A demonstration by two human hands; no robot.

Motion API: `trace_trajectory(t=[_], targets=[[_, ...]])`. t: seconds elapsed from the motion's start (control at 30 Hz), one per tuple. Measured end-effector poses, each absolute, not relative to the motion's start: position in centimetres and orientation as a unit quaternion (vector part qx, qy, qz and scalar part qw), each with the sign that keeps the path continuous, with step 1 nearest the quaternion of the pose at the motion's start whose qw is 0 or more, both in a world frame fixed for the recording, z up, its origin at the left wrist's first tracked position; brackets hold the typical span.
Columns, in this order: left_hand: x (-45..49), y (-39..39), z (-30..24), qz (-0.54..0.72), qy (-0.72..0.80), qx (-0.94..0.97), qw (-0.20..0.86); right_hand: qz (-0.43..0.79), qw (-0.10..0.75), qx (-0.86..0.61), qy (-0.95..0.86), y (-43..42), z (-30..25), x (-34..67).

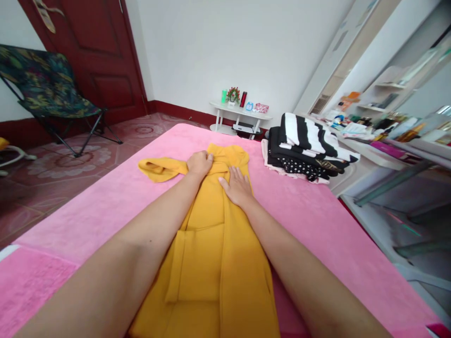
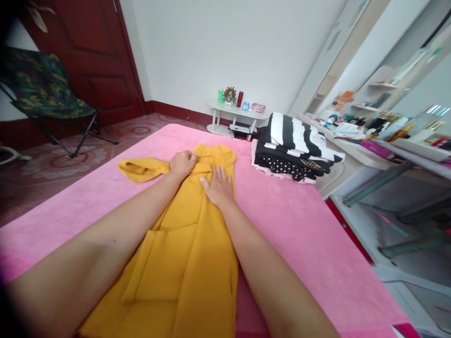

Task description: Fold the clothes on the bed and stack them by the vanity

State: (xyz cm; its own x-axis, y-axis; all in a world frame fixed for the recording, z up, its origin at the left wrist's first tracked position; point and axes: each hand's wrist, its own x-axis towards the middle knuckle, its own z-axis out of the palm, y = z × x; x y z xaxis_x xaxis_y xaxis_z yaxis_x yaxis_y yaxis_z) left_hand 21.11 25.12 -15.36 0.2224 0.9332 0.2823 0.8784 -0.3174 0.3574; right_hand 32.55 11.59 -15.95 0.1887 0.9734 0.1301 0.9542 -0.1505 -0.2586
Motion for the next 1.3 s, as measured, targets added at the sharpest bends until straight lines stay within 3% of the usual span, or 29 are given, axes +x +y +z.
trace_trajectory(t=[0.17, 0.3, 0.5, 0.8, 0.97, 1.03, 1.2, 1.3], targets=[[19.6, 24.7, -14.2, 0.177, 0.538, 0.824, 0.02, 0.021, 0.144, -0.764, -0.628, 11.6, -16.2, 32.6], [15.4, 26.4, -12.2, 0.059, 0.525, 0.849, 0.003, 0.03, 0.158, -0.761, -0.628, 11.3, -15.8, 32.6], [8.1, 29.1, -10.3, -0.015, 0.536, 0.836, 0.112, 0.031, 0.181, -0.757, -0.627, 11.0, -15.9, 32.7], [3.2, 29.2, -9.7, 0.037, 0.555, 0.81, 0.189, 0.017, 0.201, -0.753, -0.626, 10.9, -15.8, 32.8], [2.7, 27.2, -8.3, 0.203, 0.48, 0.719, 0.459, -0.006, 0.24, -0.745, -0.622, 10.8, -15.6, 32.9], [3.5, 25.4, -7.0, 0.232, 0.453, 0.696, 0.507, -0.006, 0.257, -0.744, -0.616, 10.8, -15.5, 33.0], [6.3, 21.1, -3.8, 0.279, 0.439, 0.683, 0.513, 0.014, 0.301, -0.746, -0.595, 11.0, -15.6, 33.2], [6.7, 20.3, -4.7, 0.279, 0.491, 0.677, 0.472, 0.016, 0.311, -0.741, -0.594, 10.9, -15.6, 33.4]])
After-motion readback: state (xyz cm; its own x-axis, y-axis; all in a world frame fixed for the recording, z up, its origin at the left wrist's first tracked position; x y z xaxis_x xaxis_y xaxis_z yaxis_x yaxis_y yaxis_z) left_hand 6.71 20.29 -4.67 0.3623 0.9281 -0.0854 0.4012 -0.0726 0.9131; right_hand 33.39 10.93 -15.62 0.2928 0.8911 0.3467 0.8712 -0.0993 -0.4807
